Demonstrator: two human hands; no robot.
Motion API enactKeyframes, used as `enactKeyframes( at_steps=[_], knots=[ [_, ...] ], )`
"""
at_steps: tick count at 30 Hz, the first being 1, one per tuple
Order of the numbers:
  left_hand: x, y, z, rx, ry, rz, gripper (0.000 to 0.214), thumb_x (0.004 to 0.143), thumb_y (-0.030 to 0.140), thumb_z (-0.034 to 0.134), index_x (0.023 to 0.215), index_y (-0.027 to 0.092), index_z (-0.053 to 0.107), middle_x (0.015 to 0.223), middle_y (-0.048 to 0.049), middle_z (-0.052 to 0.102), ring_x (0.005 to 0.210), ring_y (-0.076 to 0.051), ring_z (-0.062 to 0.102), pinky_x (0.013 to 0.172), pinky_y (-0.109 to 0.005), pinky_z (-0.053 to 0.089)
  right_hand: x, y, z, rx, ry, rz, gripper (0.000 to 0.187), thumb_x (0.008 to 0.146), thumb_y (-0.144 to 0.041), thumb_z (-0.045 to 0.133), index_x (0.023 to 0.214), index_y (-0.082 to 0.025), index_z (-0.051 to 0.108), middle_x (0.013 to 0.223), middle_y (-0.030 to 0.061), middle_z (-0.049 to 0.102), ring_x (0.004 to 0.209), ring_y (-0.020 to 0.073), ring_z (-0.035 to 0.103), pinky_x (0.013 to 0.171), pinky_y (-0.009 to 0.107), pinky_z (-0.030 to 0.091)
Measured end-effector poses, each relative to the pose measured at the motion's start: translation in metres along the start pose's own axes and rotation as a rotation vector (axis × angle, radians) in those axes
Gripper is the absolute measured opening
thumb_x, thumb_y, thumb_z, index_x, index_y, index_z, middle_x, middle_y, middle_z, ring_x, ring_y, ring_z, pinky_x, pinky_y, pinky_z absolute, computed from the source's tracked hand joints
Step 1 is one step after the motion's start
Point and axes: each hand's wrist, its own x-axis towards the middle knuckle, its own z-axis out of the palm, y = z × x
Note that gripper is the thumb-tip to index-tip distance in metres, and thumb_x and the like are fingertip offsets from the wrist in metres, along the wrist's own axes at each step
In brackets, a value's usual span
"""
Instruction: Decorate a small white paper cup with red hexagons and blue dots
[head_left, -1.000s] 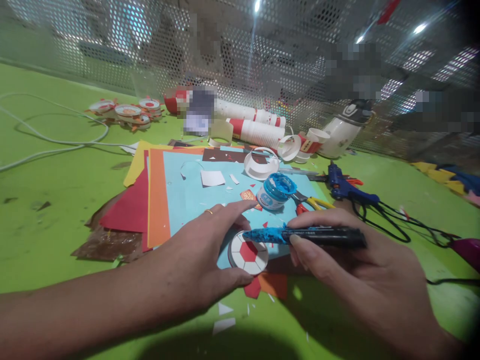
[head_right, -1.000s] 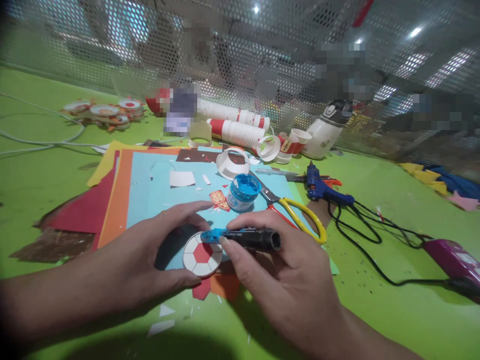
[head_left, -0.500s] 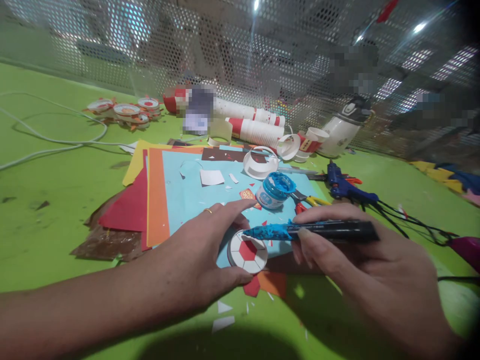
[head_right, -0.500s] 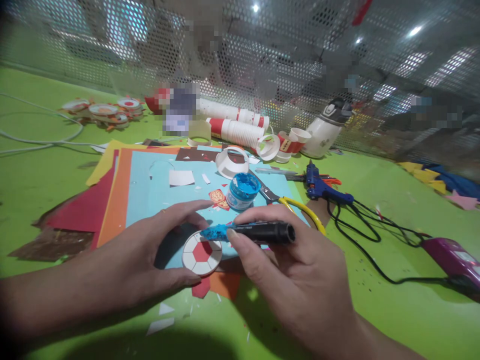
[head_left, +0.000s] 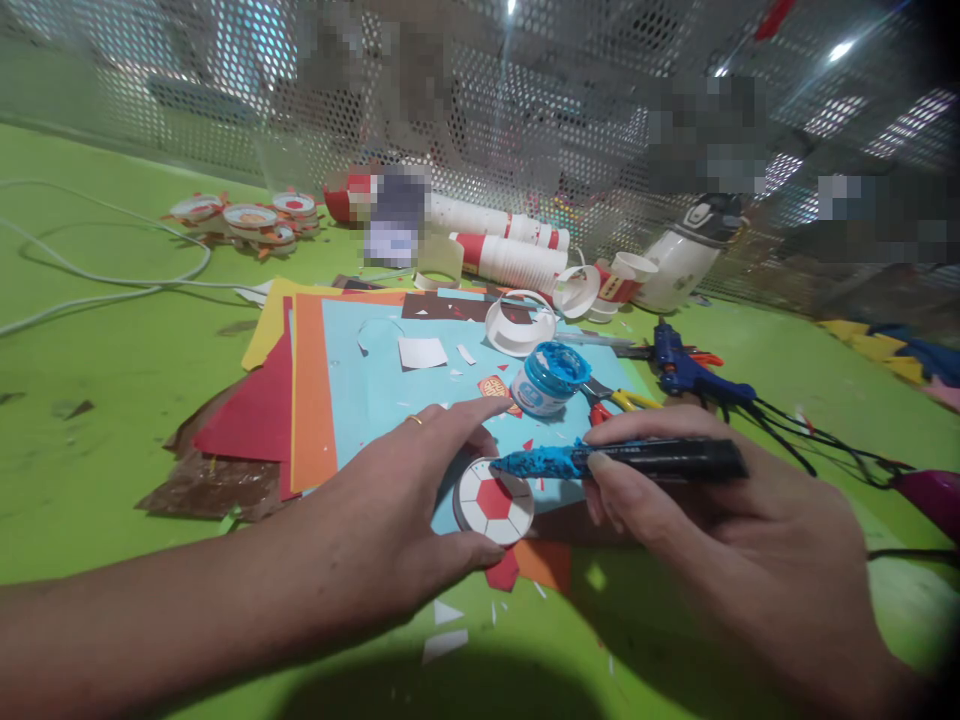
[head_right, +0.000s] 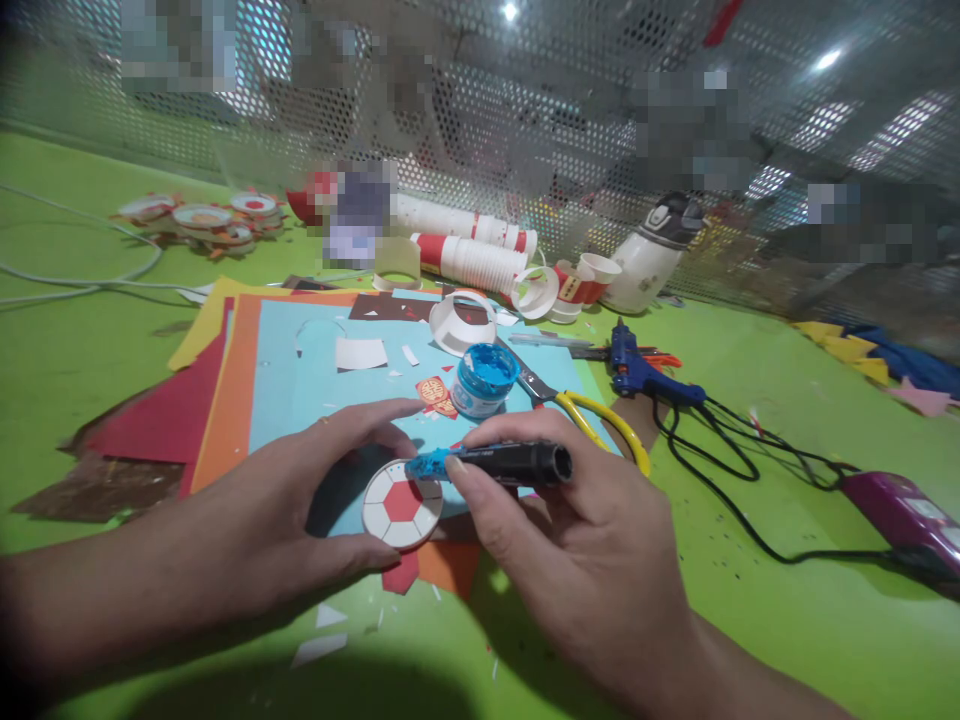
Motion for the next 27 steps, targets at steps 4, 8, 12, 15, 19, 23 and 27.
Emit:
enactKeyframes(
  at_steps=[4, 8, 12, 15, 19, 23, 27],
  knots=[
    [0.0003, 0.0012, -0.0006, 0.0, 0.006, 0.01, 0.078, 0.075, 0.025, 0.074, 0.143, 0.03, 0.037, 0.121, -0.0039, 0.063, 0.11, -0.025, 0.06, 0.096, -0.04, 0.047, -0.0005, 0.0024, 0.0008, 0.009, 0.015, -0.007, 0.006, 0.083, -0.023, 0.066, 0.088, -0.027, 0.067, 0.07, -0.003, 0.069, 0.058, 0.0142, 0.066, 0.059, 0.025, 0.058],
    [0.0001, 0.0002, -0.0003, 0.001, 0.002, 0.006, 0.079, 0.075, 0.024, 0.075, 0.143, 0.031, 0.036, 0.12, -0.0033, 0.063, 0.109, -0.025, 0.06, 0.095, -0.04, 0.047, -0.0005, 0.0036, 0.0024, 0.027, 0.021, -0.007, 0.008, 0.083, -0.023, 0.067, 0.089, -0.028, 0.067, 0.072, -0.0032, 0.07, 0.058, 0.0142, 0.066, 0.057, 0.025, 0.058],
    [0.0001, -0.0008, 0.0002, 0.004, 0.014, 0.024, 0.079, 0.075, 0.024, 0.075, 0.143, 0.032, 0.036, 0.119, -0.0022, 0.063, 0.108, -0.024, 0.06, 0.094, -0.039, 0.047, 0.0005, 0.0029, 0.0032, 0.043, 0.019, -0.025, 0.011, 0.082, -0.02, 0.068, 0.089, -0.028, 0.066, 0.072, -0.0053, 0.069, 0.058, 0.0119, 0.066, 0.059, 0.021, 0.057],
    [0.0002, -0.0006, -0.0005, 0.004, 0.013, 0.021, 0.079, 0.074, 0.023, 0.075, 0.143, 0.031, 0.036, 0.118, -0.0022, 0.063, 0.108, -0.024, 0.059, 0.094, -0.038, 0.047, 0.0013, 0.0018, 0.0024, 0.026, -0.003, -0.027, 0.012, 0.082, -0.018, 0.067, 0.089, -0.027, 0.065, 0.074, -0.0066, 0.069, 0.059, 0.0097, 0.066, 0.06, 0.018, 0.057],
    [0.0005, 0.0005, -0.0011, 0.007, 0.007, 0.017, 0.078, 0.075, 0.024, 0.075, 0.142, 0.031, 0.036, 0.118, -0.0023, 0.063, 0.108, -0.024, 0.06, 0.094, -0.039, 0.047, 0.0003, 0.0019, 0.0016, 0.016, -0.002, -0.041, 0.012, 0.083, -0.019, 0.067, 0.09, -0.028, 0.065, 0.074, -0.0076, 0.068, 0.058, 0.0083, 0.064, 0.061, 0.017, 0.055],
    [0.0012, 0.0008, 0.0002, 0.016, 0.005, 0.016, 0.077, 0.075, 0.023, 0.074, 0.142, 0.031, 0.036, 0.119, -0.0022, 0.063, 0.109, -0.024, 0.059, 0.095, -0.039, 0.047, -0.0002, 0.0003, 0.0014, -0.023, -0.023, -0.043, 0.01, 0.083, -0.021, 0.068, 0.09, -0.028, 0.066, 0.069, -0.0078, 0.066, 0.055, 0.0081, 0.061, 0.059, 0.017, 0.054],
    [0.0006, 0.0001, 0.0003, 0.026, 0.013, 0.025, 0.078, 0.075, 0.024, 0.075, 0.142, 0.03, 0.037, 0.118, -0.0028, 0.063, 0.109, -0.024, 0.059, 0.094, -0.038, 0.047, 0.001, -0.0021, 0.0011, -0.046, -0.022, -0.046, 0.007, 0.083, -0.021, 0.067, 0.087, -0.026, 0.066, 0.065, -0.0072, 0.064, 0.052, 0.0086, 0.059, 0.059, 0.019, 0.054]
  ],
)
